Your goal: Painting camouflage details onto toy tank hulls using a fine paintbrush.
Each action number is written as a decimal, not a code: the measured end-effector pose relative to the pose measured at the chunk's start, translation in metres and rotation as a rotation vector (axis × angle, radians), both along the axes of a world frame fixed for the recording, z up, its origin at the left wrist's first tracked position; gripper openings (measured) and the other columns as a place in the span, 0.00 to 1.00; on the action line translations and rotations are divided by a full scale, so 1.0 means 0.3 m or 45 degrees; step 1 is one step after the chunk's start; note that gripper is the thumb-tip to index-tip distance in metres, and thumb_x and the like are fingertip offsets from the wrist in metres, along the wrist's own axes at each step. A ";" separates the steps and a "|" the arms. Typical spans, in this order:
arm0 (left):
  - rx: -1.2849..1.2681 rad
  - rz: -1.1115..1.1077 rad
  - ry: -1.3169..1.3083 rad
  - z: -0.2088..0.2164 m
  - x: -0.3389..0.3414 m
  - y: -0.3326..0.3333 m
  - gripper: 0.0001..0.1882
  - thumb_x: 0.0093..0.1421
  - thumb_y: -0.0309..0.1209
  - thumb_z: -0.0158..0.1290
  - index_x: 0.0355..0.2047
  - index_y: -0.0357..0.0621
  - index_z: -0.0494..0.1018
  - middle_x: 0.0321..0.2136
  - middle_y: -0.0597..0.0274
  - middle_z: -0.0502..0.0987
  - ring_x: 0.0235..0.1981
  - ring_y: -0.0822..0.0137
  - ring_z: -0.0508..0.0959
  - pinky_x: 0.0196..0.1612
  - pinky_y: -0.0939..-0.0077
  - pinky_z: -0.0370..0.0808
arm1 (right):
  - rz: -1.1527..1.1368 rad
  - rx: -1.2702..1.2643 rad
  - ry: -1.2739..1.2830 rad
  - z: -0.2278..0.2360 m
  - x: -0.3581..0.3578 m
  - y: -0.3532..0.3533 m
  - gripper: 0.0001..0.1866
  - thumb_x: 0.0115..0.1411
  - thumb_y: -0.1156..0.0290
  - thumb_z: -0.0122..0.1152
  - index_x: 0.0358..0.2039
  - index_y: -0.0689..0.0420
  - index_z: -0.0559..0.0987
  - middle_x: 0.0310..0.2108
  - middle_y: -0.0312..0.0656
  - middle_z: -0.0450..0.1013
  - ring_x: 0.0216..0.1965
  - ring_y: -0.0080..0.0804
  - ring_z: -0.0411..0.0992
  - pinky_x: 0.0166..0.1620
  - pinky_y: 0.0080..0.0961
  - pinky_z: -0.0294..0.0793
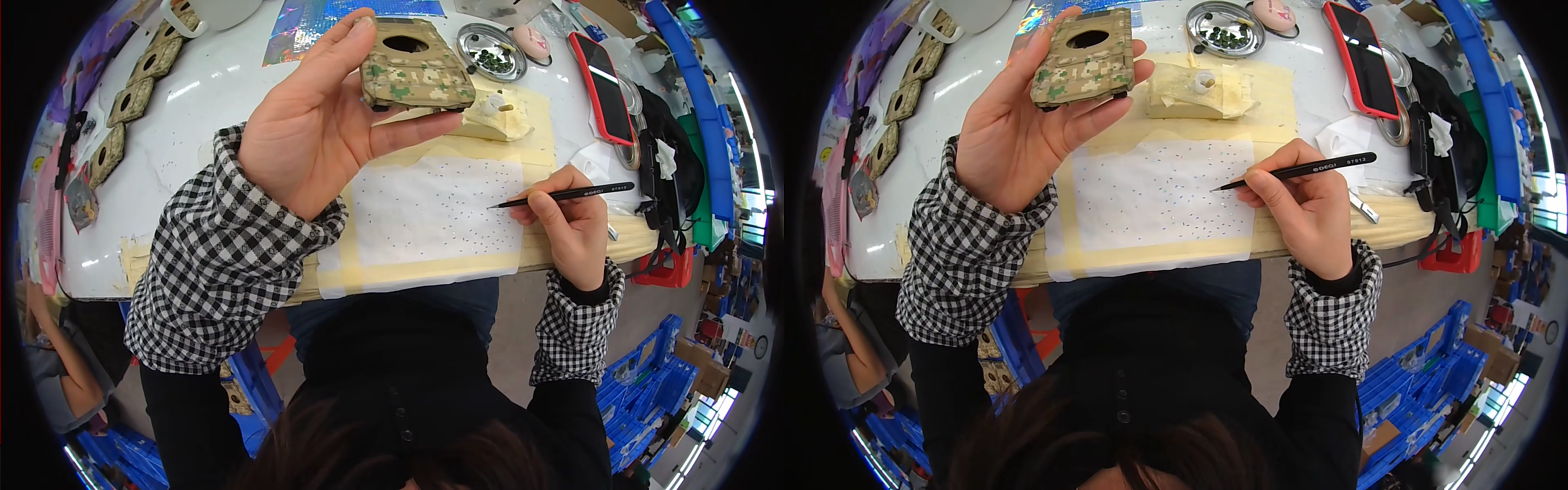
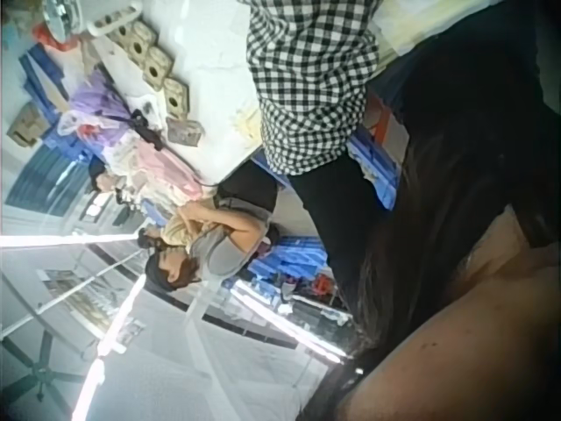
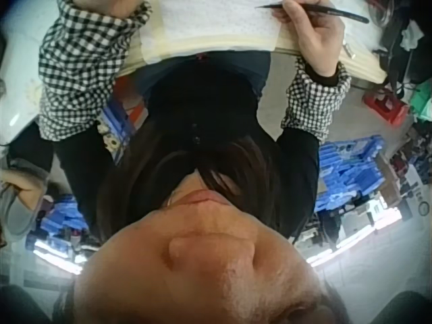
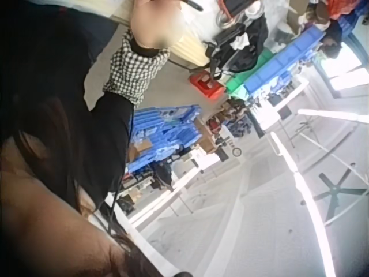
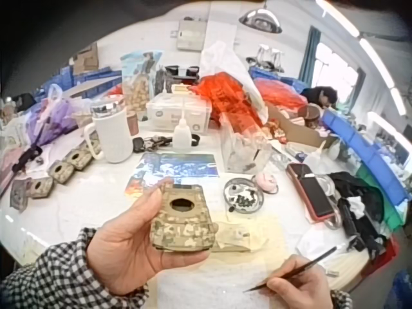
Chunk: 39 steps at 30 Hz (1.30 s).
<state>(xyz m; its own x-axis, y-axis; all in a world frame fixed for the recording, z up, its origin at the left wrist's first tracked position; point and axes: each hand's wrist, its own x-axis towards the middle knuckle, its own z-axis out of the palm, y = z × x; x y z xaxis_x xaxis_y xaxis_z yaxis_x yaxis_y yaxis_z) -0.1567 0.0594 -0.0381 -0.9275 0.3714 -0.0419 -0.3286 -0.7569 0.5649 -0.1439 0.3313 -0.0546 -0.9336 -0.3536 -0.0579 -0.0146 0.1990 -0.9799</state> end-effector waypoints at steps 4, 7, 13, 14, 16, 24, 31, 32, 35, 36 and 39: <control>-0.010 -0.012 0.026 -0.002 -0.001 -0.002 0.23 0.68 0.41 0.29 0.56 0.40 0.54 0.51 0.48 0.66 0.52 0.56 0.70 0.53 0.57 0.72 | 0.008 0.012 0.010 0.003 0.001 -0.001 0.04 0.59 0.78 0.55 0.31 0.64 0.70 0.27 0.40 0.73 0.29 0.20 0.73 0.35 0.13 0.73; -0.023 -0.005 0.023 -0.004 -0.004 0.001 0.23 0.68 0.41 0.29 0.56 0.40 0.54 0.51 0.48 0.66 0.52 0.56 0.70 0.53 0.57 0.71 | -0.002 -0.006 0.002 -0.002 0.000 -0.003 0.04 0.59 0.78 0.55 0.31 0.64 0.70 0.27 0.40 0.73 0.29 0.20 0.73 0.35 0.14 0.73; -0.060 0.035 0.032 0.006 0.001 0.002 0.20 0.67 0.40 0.31 0.55 0.43 0.55 0.50 0.52 0.67 0.52 0.56 0.70 0.53 0.56 0.72 | -0.026 -0.007 0.070 0.014 0.000 0.002 0.04 0.59 0.77 0.55 0.30 0.64 0.71 0.27 0.40 0.73 0.28 0.22 0.73 0.34 0.16 0.72; -0.082 0.080 0.064 0.006 0.002 0.007 0.18 0.67 0.39 0.34 0.54 0.45 0.56 0.49 0.55 0.68 0.51 0.56 0.70 0.53 0.54 0.72 | -0.034 0.000 0.107 0.024 -0.003 -0.001 0.04 0.59 0.77 0.55 0.30 0.64 0.71 0.27 0.40 0.73 0.28 0.22 0.73 0.34 0.16 0.72; -0.139 0.145 0.108 0.004 0.006 0.016 0.18 0.67 0.38 0.34 0.55 0.47 0.54 0.50 0.51 0.66 0.52 0.54 0.69 0.52 0.56 0.73 | -0.050 0.014 0.183 0.062 -0.008 -0.011 0.04 0.59 0.77 0.55 0.30 0.64 0.71 0.27 0.41 0.73 0.28 0.22 0.72 0.34 0.16 0.72; -0.351 0.298 -0.006 0.052 0.028 0.032 0.23 0.67 0.42 0.33 0.60 0.52 0.49 0.54 0.51 0.63 0.53 0.53 0.69 0.47 0.64 0.77 | 0.054 -0.013 0.702 0.231 -0.066 -0.129 0.05 0.56 0.78 0.59 0.30 0.66 0.72 0.28 0.44 0.73 0.27 0.26 0.73 0.32 0.19 0.74; -0.345 0.250 -0.170 0.078 0.033 0.022 0.22 0.66 0.46 0.36 0.57 0.54 0.55 0.49 0.61 0.68 0.47 0.66 0.74 0.43 0.69 0.79 | 0.354 0.226 1.082 0.307 -0.136 -0.231 0.07 0.58 0.77 0.55 0.32 0.67 0.68 0.32 0.55 0.72 0.29 0.35 0.76 0.32 0.21 0.77; -0.332 0.228 -0.186 0.077 0.031 0.019 0.22 0.66 0.46 0.36 0.57 0.54 0.56 0.48 0.62 0.69 0.47 0.67 0.74 0.43 0.70 0.79 | 0.369 0.200 1.083 0.304 -0.140 -0.245 0.07 0.58 0.77 0.55 0.32 0.67 0.68 0.32 0.56 0.72 0.29 0.36 0.76 0.32 0.22 0.78; -0.289 0.210 -0.201 0.072 0.029 0.018 0.21 0.65 0.48 0.37 0.54 0.54 0.59 0.45 0.64 0.71 0.45 0.69 0.75 0.42 0.72 0.80 | 0.421 0.140 1.100 0.290 -0.157 -0.281 0.07 0.57 0.78 0.55 0.32 0.67 0.68 0.32 0.56 0.72 0.30 0.37 0.76 0.34 0.23 0.78; -0.292 0.214 -0.213 0.071 0.030 0.016 0.21 0.65 0.48 0.37 0.54 0.54 0.59 0.45 0.64 0.71 0.45 0.69 0.75 0.42 0.73 0.80 | 0.438 0.146 1.116 0.286 -0.162 -0.287 0.07 0.57 0.78 0.55 0.32 0.67 0.68 0.32 0.56 0.72 0.31 0.37 0.76 0.34 0.23 0.78; -0.258 0.198 -0.219 0.055 0.032 0.012 0.21 0.65 0.48 0.37 0.53 0.54 0.60 0.44 0.64 0.72 0.44 0.71 0.75 0.42 0.74 0.79 | 0.483 0.175 1.173 0.278 -0.171 -0.298 0.07 0.57 0.78 0.55 0.33 0.67 0.68 0.33 0.57 0.72 0.32 0.38 0.76 0.35 0.25 0.78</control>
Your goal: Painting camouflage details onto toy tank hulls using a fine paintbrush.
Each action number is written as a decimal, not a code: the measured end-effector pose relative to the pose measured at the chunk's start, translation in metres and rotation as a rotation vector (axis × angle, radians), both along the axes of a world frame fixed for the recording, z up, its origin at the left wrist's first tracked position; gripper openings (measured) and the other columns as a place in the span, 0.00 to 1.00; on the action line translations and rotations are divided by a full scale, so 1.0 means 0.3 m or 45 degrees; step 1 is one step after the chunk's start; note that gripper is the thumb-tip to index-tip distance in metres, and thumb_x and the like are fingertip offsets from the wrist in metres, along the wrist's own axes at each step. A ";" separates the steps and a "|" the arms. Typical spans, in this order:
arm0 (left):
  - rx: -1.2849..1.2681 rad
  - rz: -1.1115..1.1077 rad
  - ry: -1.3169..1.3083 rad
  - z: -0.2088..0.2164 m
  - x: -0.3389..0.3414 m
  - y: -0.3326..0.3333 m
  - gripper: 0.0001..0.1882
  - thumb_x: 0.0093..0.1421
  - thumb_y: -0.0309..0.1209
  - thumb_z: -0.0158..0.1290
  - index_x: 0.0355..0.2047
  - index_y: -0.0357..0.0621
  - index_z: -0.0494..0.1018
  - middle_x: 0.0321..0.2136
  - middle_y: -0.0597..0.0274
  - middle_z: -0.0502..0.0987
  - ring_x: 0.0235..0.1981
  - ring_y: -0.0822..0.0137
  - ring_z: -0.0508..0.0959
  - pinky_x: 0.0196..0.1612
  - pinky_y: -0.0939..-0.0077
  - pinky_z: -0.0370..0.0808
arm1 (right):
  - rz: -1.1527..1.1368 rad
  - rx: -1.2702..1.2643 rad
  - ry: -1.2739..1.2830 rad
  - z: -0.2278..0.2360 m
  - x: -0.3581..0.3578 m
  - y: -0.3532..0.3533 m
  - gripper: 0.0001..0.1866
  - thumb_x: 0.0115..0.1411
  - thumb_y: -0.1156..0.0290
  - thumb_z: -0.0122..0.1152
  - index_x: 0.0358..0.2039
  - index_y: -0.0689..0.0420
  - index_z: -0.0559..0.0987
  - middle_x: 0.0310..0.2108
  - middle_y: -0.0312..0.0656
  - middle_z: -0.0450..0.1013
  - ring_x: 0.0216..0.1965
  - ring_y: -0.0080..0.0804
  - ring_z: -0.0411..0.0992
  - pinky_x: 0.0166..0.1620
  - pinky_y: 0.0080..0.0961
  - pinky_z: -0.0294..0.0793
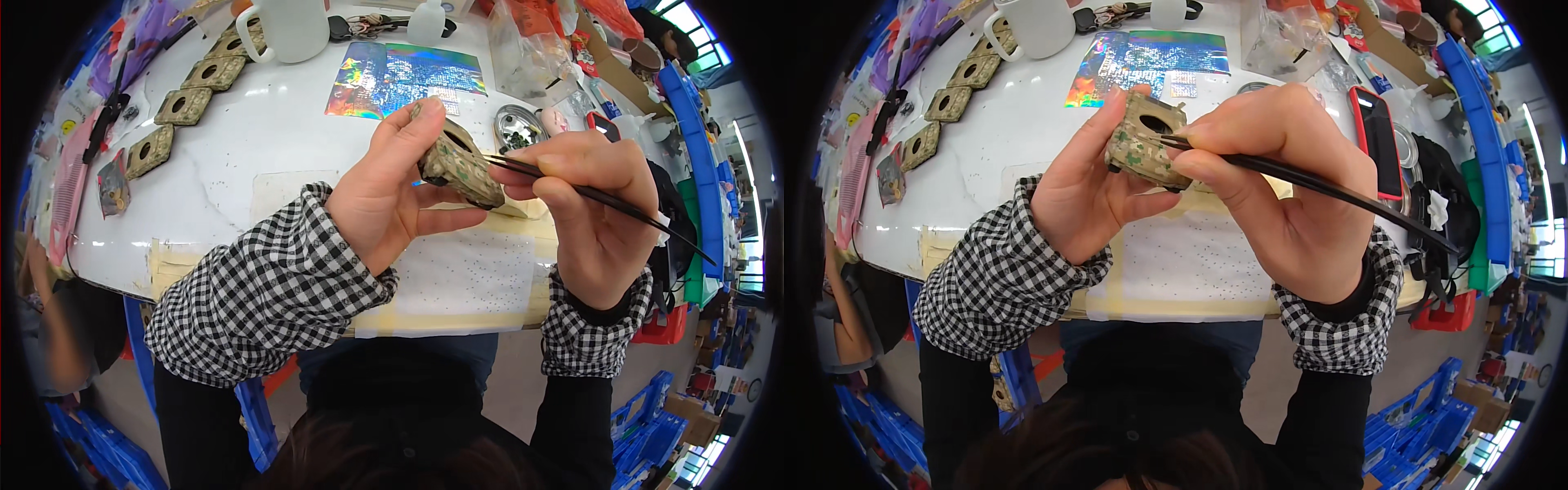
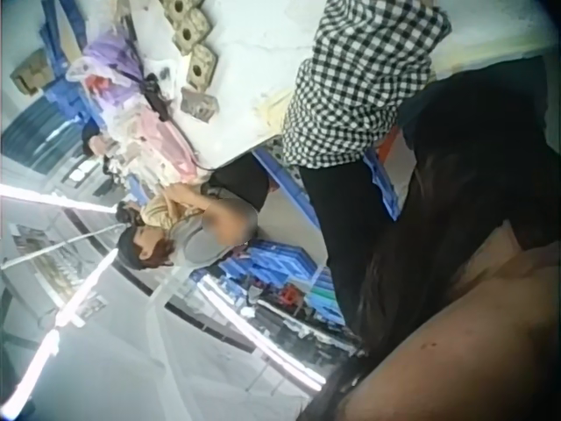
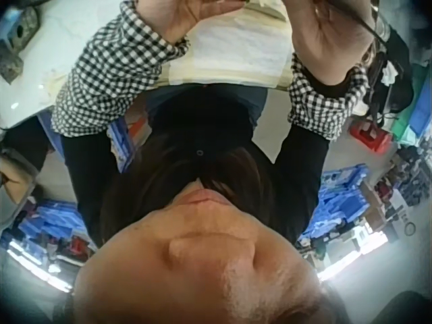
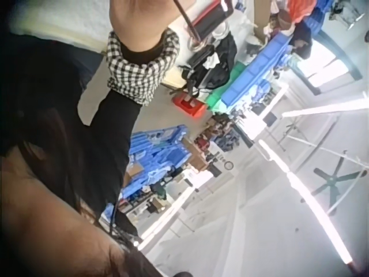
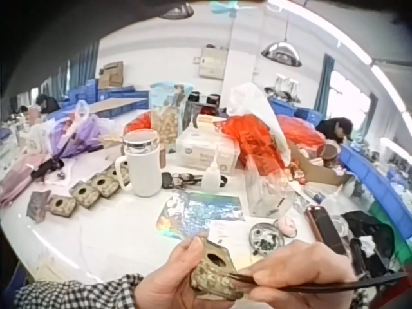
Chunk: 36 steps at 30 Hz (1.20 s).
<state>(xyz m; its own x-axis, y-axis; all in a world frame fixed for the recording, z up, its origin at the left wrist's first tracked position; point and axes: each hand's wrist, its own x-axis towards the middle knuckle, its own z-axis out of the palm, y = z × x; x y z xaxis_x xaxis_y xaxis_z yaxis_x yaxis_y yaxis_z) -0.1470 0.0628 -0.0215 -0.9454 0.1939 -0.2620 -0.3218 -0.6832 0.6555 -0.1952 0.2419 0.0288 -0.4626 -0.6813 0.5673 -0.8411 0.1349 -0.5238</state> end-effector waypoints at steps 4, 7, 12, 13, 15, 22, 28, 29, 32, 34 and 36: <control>-0.023 -0.004 -0.019 0.003 0.004 0.001 0.22 0.64 0.50 0.37 0.51 0.51 0.62 0.42 0.65 0.73 0.43 0.72 0.75 0.41 0.75 0.79 | 0.014 -0.011 -0.020 -0.013 0.003 -0.008 0.08 0.57 0.78 0.56 0.33 0.67 0.68 0.33 0.57 0.72 0.33 0.39 0.76 0.36 0.26 0.78; -0.043 -0.029 -0.028 -0.010 -0.004 0.002 0.24 0.64 0.52 0.37 0.49 0.47 0.64 0.41 0.65 0.74 0.43 0.72 0.76 0.41 0.76 0.79 | 0.038 -0.010 -0.001 -0.017 -0.001 -0.008 0.08 0.57 0.78 0.56 0.33 0.68 0.68 0.33 0.57 0.72 0.33 0.40 0.76 0.37 0.28 0.79; -0.061 -0.027 -0.041 0.002 -0.003 0.003 0.25 0.64 0.52 0.37 0.48 0.46 0.66 0.40 0.64 0.75 0.41 0.73 0.76 0.41 0.77 0.79 | 0.057 -0.020 -0.021 -0.020 0.004 -0.012 0.09 0.56 0.79 0.57 0.34 0.68 0.67 0.35 0.58 0.71 0.35 0.41 0.75 0.39 0.31 0.80; -0.063 -0.026 -0.043 0.002 -0.003 0.003 0.24 0.64 0.52 0.37 0.48 0.46 0.66 0.40 0.64 0.75 0.41 0.73 0.76 0.41 0.76 0.79 | 0.057 -0.023 -0.025 -0.021 0.005 -0.012 0.09 0.56 0.79 0.57 0.35 0.68 0.67 0.35 0.58 0.71 0.35 0.41 0.75 0.39 0.31 0.80; -0.057 -0.030 -0.021 -0.005 -0.004 0.002 0.24 0.64 0.52 0.37 0.48 0.46 0.65 0.40 0.64 0.75 0.41 0.73 0.76 0.41 0.76 0.79 | 0.056 -0.029 -0.026 -0.025 0.007 -0.012 0.09 0.56 0.79 0.57 0.35 0.68 0.67 0.35 0.58 0.71 0.35 0.41 0.75 0.39 0.31 0.80; -0.052 -0.025 -0.026 -0.001 -0.002 0.005 0.24 0.64 0.51 0.38 0.48 0.46 0.65 0.40 0.64 0.75 0.41 0.73 0.76 0.40 0.76 0.79 | 0.075 -0.038 0.001 -0.026 0.011 -0.016 0.10 0.55 0.80 0.57 0.35 0.68 0.68 0.36 0.58 0.71 0.36 0.40 0.74 0.40 0.31 0.80; -0.051 -0.018 -0.027 -0.004 -0.004 0.008 0.24 0.63 0.52 0.38 0.49 0.47 0.64 0.41 0.63 0.74 0.41 0.72 0.76 0.40 0.76 0.79 | 0.049 -0.044 0.031 -0.028 0.014 -0.017 0.09 0.54 0.82 0.58 0.34 0.67 0.69 0.35 0.57 0.71 0.36 0.39 0.74 0.39 0.29 0.79; -0.054 -0.017 -0.029 -0.004 -0.003 0.008 0.24 0.63 0.52 0.38 0.49 0.47 0.64 0.41 0.63 0.74 0.41 0.72 0.76 0.40 0.76 0.79 | 0.046 -0.043 0.037 -0.028 0.014 -0.018 0.08 0.54 0.82 0.58 0.34 0.67 0.69 0.35 0.57 0.72 0.36 0.38 0.74 0.39 0.28 0.79; -0.059 -0.016 -0.030 -0.001 -0.003 0.008 0.24 0.63 0.52 0.38 0.49 0.47 0.64 0.41 0.63 0.74 0.41 0.72 0.76 0.40 0.76 0.79 | 0.031 -0.033 0.032 -0.025 0.019 -0.017 0.08 0.53 0.83 0.58 0.34 0.66 0.70 0.35 0.56 0.72 0.36 0.38 0.75 0.39 0.28 0.79; -0.058 -0.019 -0.023 -0.001 -0.003 0.007 0.24 0.63 0.52 0.38 0.49 0.48 0.64 0.42 0.63 0.74 0.42 0.72 0.76 0.40 0.76 0.79 | 0.022 -0.027 0.036 -0.024 0.021 -0.016 0.08 0.53 0.83 0.58 0.34 0.66 0.70 0.35 0.56 0.72 0.36 0.38 0.75 0.39 0.28 0.79; -0.056 -0.016 -0.023 -0.003 -0.003 0.008 0.24 0.63 0.52 0.38 0.49 0.48 0.64 0.42 0.63 0.74 0.42 0.72 0.76 0.40 0.76 0.79 | 0.019 -0.019 0.046 -0.025 0.021 -0.017 0.08 0.53 0.83 0.58 0.34 0.66 0.70 0.35 0.56 0.72 0.35 0.38 0.75 0.39 0.28 0.79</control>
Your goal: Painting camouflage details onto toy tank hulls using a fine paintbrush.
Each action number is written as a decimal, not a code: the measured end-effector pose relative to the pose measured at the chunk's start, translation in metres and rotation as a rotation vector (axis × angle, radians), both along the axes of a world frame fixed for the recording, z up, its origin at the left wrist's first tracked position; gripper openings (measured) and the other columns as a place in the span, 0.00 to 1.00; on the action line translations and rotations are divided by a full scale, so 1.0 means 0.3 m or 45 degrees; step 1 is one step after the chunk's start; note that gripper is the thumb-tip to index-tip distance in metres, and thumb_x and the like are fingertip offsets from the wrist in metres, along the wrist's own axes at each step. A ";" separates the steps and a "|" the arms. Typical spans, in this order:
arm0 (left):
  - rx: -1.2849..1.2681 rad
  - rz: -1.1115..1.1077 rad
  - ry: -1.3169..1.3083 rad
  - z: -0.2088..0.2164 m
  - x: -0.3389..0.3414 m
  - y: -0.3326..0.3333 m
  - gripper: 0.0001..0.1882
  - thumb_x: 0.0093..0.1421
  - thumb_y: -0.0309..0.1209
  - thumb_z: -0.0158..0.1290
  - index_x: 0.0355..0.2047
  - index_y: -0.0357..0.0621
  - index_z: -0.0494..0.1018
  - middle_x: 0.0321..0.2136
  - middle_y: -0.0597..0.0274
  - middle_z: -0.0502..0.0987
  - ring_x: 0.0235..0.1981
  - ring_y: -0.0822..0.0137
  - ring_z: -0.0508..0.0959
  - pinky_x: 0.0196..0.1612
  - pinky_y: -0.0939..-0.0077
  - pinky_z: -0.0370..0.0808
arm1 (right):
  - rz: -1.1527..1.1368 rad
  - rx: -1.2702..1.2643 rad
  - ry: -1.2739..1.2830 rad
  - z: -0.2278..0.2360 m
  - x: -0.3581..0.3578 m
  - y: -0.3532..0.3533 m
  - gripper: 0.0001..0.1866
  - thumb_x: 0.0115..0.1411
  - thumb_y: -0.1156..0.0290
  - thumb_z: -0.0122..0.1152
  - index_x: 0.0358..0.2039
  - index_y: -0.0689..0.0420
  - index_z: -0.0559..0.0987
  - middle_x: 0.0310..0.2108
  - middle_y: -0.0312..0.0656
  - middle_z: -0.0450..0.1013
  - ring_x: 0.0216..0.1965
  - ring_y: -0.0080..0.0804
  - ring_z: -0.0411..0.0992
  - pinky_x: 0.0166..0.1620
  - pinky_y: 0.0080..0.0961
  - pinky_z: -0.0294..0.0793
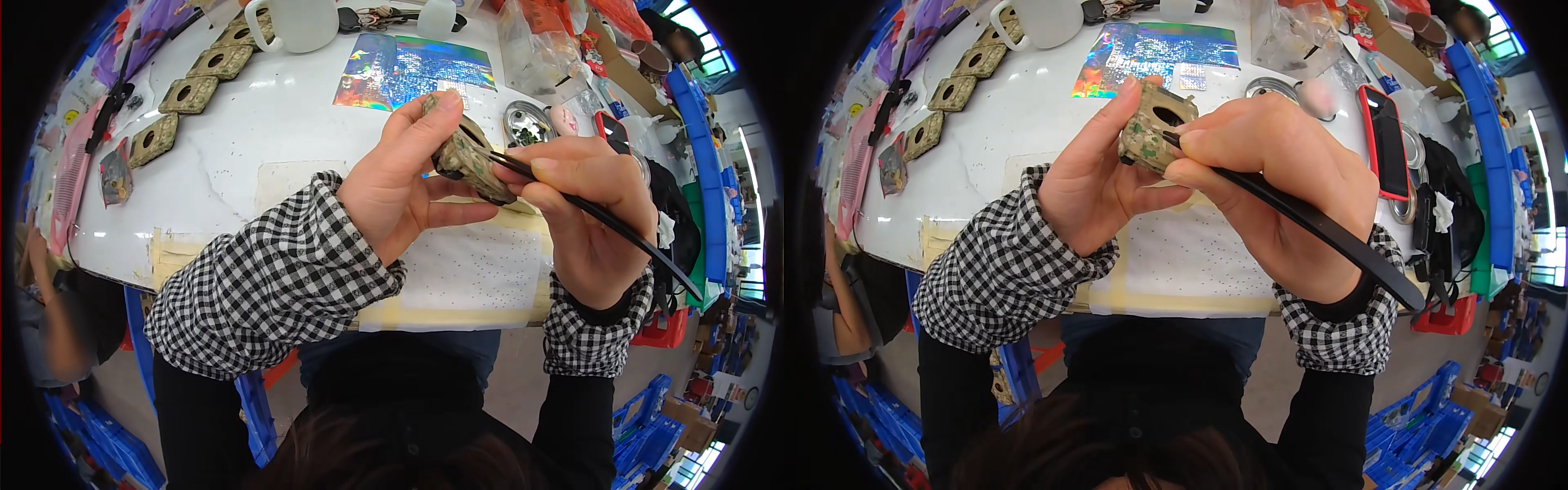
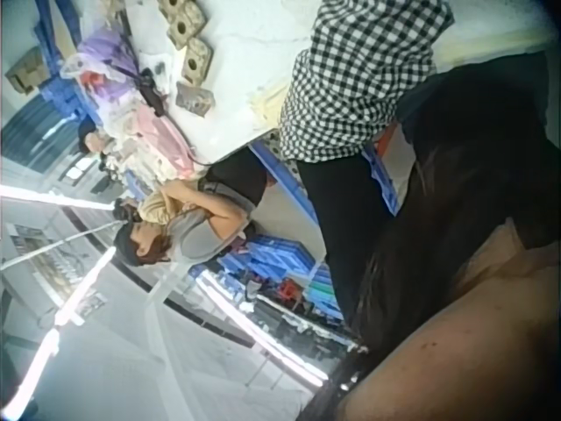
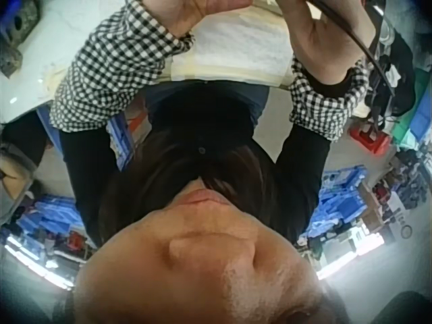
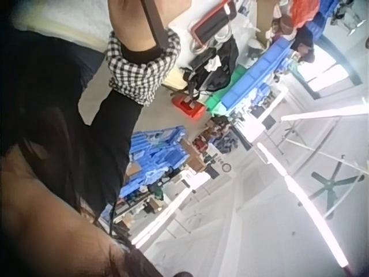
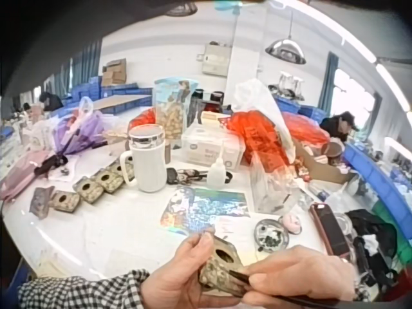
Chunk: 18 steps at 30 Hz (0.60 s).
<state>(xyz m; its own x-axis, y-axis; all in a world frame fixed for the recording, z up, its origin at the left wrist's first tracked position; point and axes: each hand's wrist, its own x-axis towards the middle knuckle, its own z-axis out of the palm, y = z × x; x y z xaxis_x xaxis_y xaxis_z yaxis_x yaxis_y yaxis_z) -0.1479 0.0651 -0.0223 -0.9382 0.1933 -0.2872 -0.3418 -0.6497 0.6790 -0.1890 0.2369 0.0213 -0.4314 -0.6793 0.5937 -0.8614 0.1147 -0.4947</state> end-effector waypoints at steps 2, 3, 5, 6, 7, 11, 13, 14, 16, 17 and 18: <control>-0.001 0.000 0.000 -0.001 0.000 0.000 0.24 0.63 0.52 0.38 0.49 0.48 0.63 0.42 0.63 0.73 0.42 0.72 0.75 0.40 0.76 0.79 | -0.005 0.006 0.009 -0.001 0.000 -0.001 0.08 0.53 0.84 0.58 0.34 0.66 0.70 0.35 0.56 0.72 0.35 0.38 0.75 0.39 0.28 0.79; -0.003 -0.003 0.000 -0.001 0.000 -0.001 0.24 0.63 0.52 0.38 0.49 0.48 0.63 0.42 0.63 0.73 0.42 0.72 0.75 0.40 0.76 0.79 | -0.009 0.006 0.010 0.000 0.001 -0.001 0.08 0.53 0.84 0.58 0.34 0.66 0.70 0.35 0.56 0.72 0.35 0.39 0.75 0.39 0.28 0.79; -0.004 -0.001 -0.001 0.000 0.000 -0.001 0.24 0.63 0.52 0.38 0.49 0.48 0.64 0.42 0.63 0.74 0.42 0.72 0.75 0.40 0.76 0.79 | -0.005 0.009 0.022 0.000 0.000 -0.001 0.08 0.53 0.84 0.58 0.34 0.66 0.70 0.34 0.56 0.72 0.34 0.39 0.75 0.39 0.28 0.79; -0.003 0.003 -0.003 0.002 0.001 0.000 0.24 0.63 0.52 0.38 0.49 0.47 0.64 0.42 0.63 0.74 0.42 0.72 0.75 0.40 0.76 0.79 | 0.003 0.010 0.033 0.001 -0.002 -0.001 0.08 0.53 0.84 0.58 0.34 0.66 0.69 0.34 0.57 0.72 0.34 0.39 0.75 0.38 0.28 0.79; -0.003 0.007 -0.004 0.003 0.001 0.001 0.24 0.64 0.51 0.38 0.49 0.47 0.64 0.42 0.63 0.74 0.42 0.72 0.76 0.40 0.76 0.79 | 0.005 0.005 0.033 0.001 -0.002 -0.001 0.08 0.53 0.83 0.58 0.34 0.66 0.69 0.34 0.56 0.72 0.34 0.39 0.75 0.38 0.28 0.79; 0.007 -0.012 0.001 -0.002 0.000 -0.004 0.24 0.64 0.51 0.38 0.49 0.47 0.64 0.41 0.63 0.74 0.42 0.72 0.76 0.40 0.76 0.79 | -0.008 -0.020 0.018 -0.002 0.001 -0.003 0.09 0.53 0.83 0.58 0.34 0.66 0.69 0.34 0.56 0.73 0.33 0.38 0.75 0.37 0.27 0.79; 0.013 -0.010 -0.005 -0.004 -0.003 -0.004 0.24 0.64 0.51 0.38 0.49 0.46 0.64 0.41 0.63 0.74 0.42 0.71 0.76 0.40 0.76 0.79 | -0.013 -0.017 0.031 -0.004 -0.003 -0.004 0.09 0.53 0.82 0.59 0.34 0.66 0.69 0.33 0.55 0.73 0.33 0.37 0.75 0.37 0.26 0.78; 0.010 -0.009 -0.004 -0.003 -0.003 -0.003 0.24 0.64 0.51 0.38 0.49 0.46 0.64 0.41 0.63 0.74 0.42 0.71 0.76 0.40 0.76 0.79 | -0.016 -0.016 0.040 -0.003 -0.003 -0.004 0.09 0.53 0.82 0.59 0.34 0.65 0.70 0.33 0.55 0.73 0.33 0.36 0.75 0.37 0.26 0.78; 0.003 -0.007 -0.002 -0.001 -0.002 -0.001 0.24 0.64 0.51 0.38 0.49 0.46 0.64 0.41 0.62 0.74 0.42 0.71 0.76 0.40 0.76 0.79 | -0.015 -0.016 0.063 -0.002 -0.004 -0.003 0.09 0.53 0.82 0.59 0.33 0.65 0.70 0.33 0.55 0.73 0.32 0.36 0.75 0.37 0.25 0.78; 0.004 -0.005 0.000 0.000 -0.001 0.000 0.24 0.64 0.51 0.38 0.49 0.46 0.64 0.41 0.62 0.74 0.42 0.71 0.76 0.40 0.76 0.79 | -0.011 -0.015 0.077 -0.001 -0.006 -0.003 0.09 0.53 0.82 0.60 0.33 0.66 0.70 0.33 0.55 0.73 0.32 0.36 0.75 0.37 0.25 0.77; 0.004 -0.003 0.001 0.000 0.000 0.000 0.24 0.64 0.51 0.38 0.49 0.46 0.64 0.42 0.63 0.74 0.42 0.71 0.76 0.40 0.76 0.79 | -0.005 -0.012 0.095 -0.001 -0.009 -0.002 0.09 0.53 0.82 0.60 0.33 0.66 0.69 0.33 0.55 0.73 0.32 0.35 0.75 0.37 0.25 0.77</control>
